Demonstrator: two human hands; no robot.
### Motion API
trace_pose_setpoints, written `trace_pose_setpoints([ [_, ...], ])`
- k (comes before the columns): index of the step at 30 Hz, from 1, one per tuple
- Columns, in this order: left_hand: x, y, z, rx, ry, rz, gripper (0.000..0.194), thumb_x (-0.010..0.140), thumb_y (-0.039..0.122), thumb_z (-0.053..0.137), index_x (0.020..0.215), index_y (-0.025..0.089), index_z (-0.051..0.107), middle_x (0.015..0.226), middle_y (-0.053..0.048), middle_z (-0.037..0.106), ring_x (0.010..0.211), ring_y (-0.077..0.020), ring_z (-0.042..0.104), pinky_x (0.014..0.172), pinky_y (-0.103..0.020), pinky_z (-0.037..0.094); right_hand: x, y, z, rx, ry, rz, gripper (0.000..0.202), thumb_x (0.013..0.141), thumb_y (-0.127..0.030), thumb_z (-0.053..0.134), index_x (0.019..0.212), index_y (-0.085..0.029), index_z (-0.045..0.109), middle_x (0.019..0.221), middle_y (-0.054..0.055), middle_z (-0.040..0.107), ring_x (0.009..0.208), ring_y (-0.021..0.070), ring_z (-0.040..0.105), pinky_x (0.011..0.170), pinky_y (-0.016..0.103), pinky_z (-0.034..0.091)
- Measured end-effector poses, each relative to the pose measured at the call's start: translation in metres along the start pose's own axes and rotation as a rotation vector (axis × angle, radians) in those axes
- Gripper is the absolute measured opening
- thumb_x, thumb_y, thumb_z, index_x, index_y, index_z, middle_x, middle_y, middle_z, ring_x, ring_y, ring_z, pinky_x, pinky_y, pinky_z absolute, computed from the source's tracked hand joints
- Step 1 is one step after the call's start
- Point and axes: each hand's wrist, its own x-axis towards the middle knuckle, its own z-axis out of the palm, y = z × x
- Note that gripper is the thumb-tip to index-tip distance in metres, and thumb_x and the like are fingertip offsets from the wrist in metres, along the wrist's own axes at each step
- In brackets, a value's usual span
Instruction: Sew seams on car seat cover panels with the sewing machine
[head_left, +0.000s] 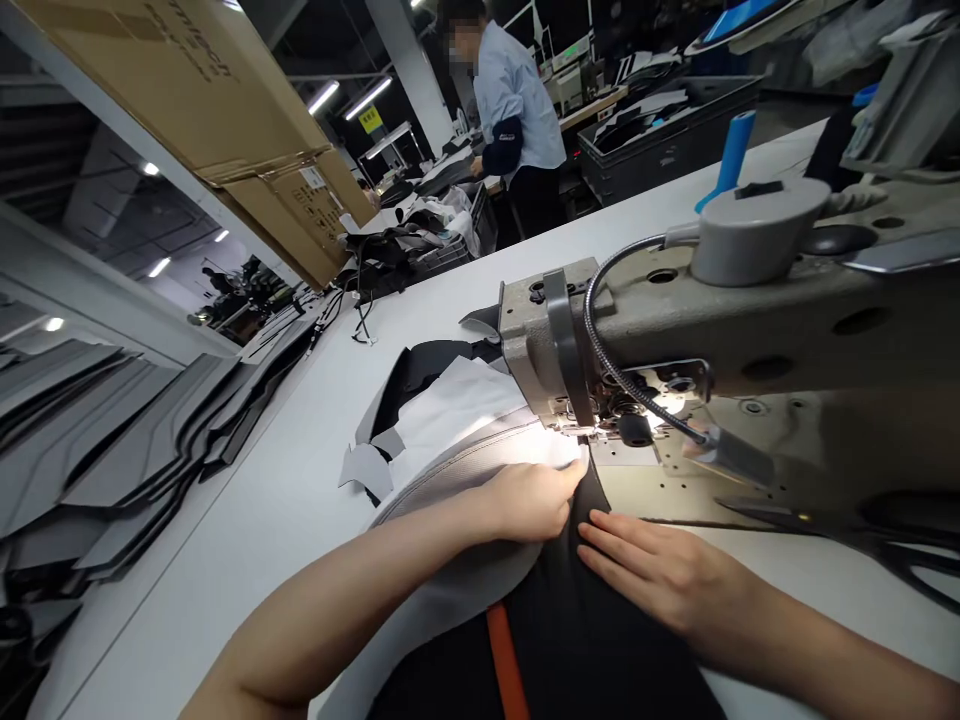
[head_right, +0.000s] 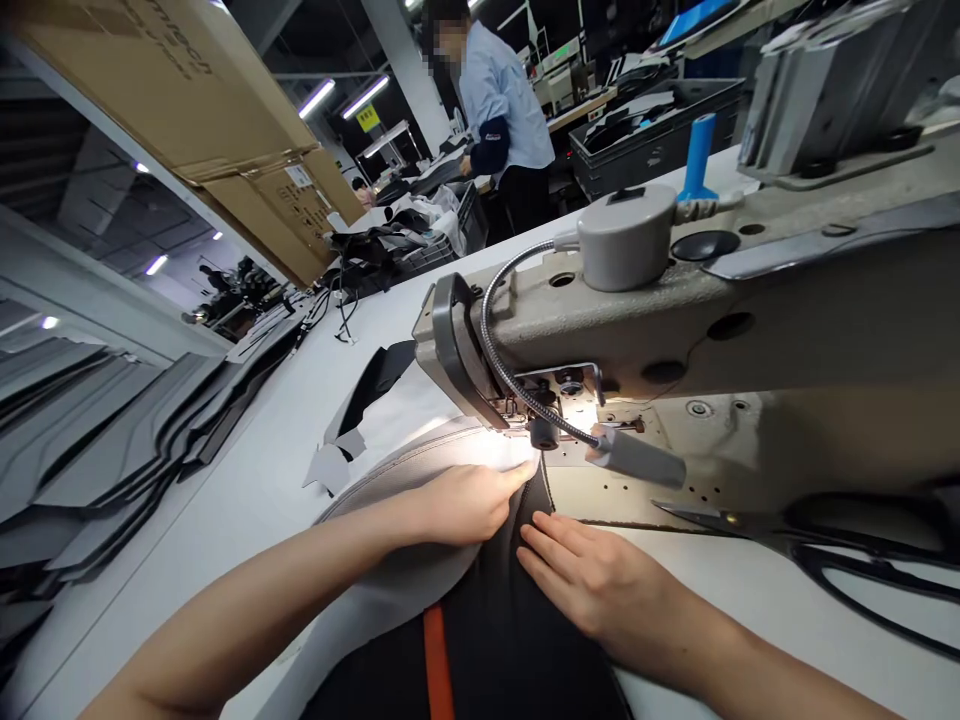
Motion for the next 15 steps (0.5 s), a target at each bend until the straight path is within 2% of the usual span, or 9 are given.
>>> trace_pose_setpoints([
  [4, 0.01, 0.01, -0.006, -0.031, 0.015, -0.061, 0.054, 0.081, 0.015, 0.038, 0.134, 0.01, 0.038, 0.107, -0.016, 0.065, 0.092, -0.0283, 0.063, 0.072, -0.035, 0.05, -0.007, 0.006, 0.007, 0.014, -0.029, 0.011, 0.044, 0.083, 0.0, 0.035, 0.117, -0.009, 0.06, 0.121, 0.011, 0.061, 0.115, 0.0243, 0.053, 0.091, 0.035, 0.052],
  [6, 0.013, 0.013, -0.007, -0.038, 0.035, -0.089, 0.052, 0.08, 0.015, 0.039, 0.131, 0.008, 0.04, 0.105, -0.017, 0.065, 0.09, -0.0289, 0.064, 0.07, -0.034, 0.05, -0.01, 0.009, 0.011, 0.027, -0.05, 0.053, 0.046, 0.083, 0.002, 0.034, 0.12, -0.009, 0.058, 0.125, 0.011, 0.057, 0.12, 0.025, 0.049, 0.093, 0.037, 0.051],
  [9, 0.016, 0.013, -0.002, -0.019, 0.096, -0.086, 0.05, 0.079, 0.016, 0.041, 0.129, 0.007, 0.041, 0.097, -0.016, 0.066, 0.085, -0.0284, 0.065, 0.067, -0.034, 0.05, -0.012, 0.016, 0.009, 0.035, -0.108, 0.066, 0.052, 0.079, 0.001, 0.036, 0.127, -0.01, 0.052, 0.131, 0.012, 0.053, 0.122, 0.0262, 0.048, 0.095, 0.042, 0.049],
  [11, 0.015, 0.012, 0.006, 0.001, 0.139, -0.088, 0.05, 0.079, 0.017, 0.043, 0.128, 0.007, 0.042, 0.093, -0.016, 0.067, 0.081, -0.0287, 0.066, 0.065, -0.034, 0.05, -0.01, 0.019, 0.007, 0.056, -0.147, 0.003, 0.055, 0.078, -0.005, 0.041, 0.132, -0.013, 0.048, 0.135, 0.013, 0.049, 0.123, 0.0288, 0.047, 0.097, 0.048, 0.046],
  [13, 0.015, 0.01, 0.015, 0.018, 0.169, -0.113, 0.051, 0.077, 0.018, 0.045, 0.128, 0.009, 0.042, 0.088, -0.015, 0.068, 0.076, -0.03, 0.066, 0.061, -0.035, 0.05, -0.004, 0.019, 0.008, 0.117, -0.151, -0.112, 0.051, 0.082, -0.012, 0.046, 0.133, -0.019, 0.048, 0.134, 0.009, 0.051, 0.121, 0.026, 0.048, 0.101, 0.044, 0.043],
  [14, 0.015, 0.009, 0.019, 0.027, 0.185, -0.125, 0.054, 0.076, 0.019, 0.047, 0.128, 0.009, 0.042, 0.085, -0.015, 0.068, 0.073, -0.0306, 0.067, 0.058, -0.035, 0.05, -0.001, 0.017, 0.011, 0.165, -0.146, -0.183, 0.046, 0.085, -0.015, 0.048, 0.131, -0.024, 0.05, 0.129, 0.005, 0.055, 0.118, 0.0211, 0.051, 0.102, 0.036, 0.043],
  [15, 0.016, 0.008, 0.023, 0.037, 0.206, -0.136, 0.055, 0.075, 0.019, 0.049, 0.129, 0.009, 0.042, 0.083, -0.015, 0.068, 0.07, -0.0313, 0.067, 0.057, -0.035, 0.049, 0.004, 0.015, 0.014, 0.216, -0.155, -0.191, 0.042, 0.088, -0.015, 0.049, 0.128, -0.025, 0.053, 0.123, 0.002, 0.06, 0.112, 0.015, 0.056, 0.098, 0.024, 0.044],
])
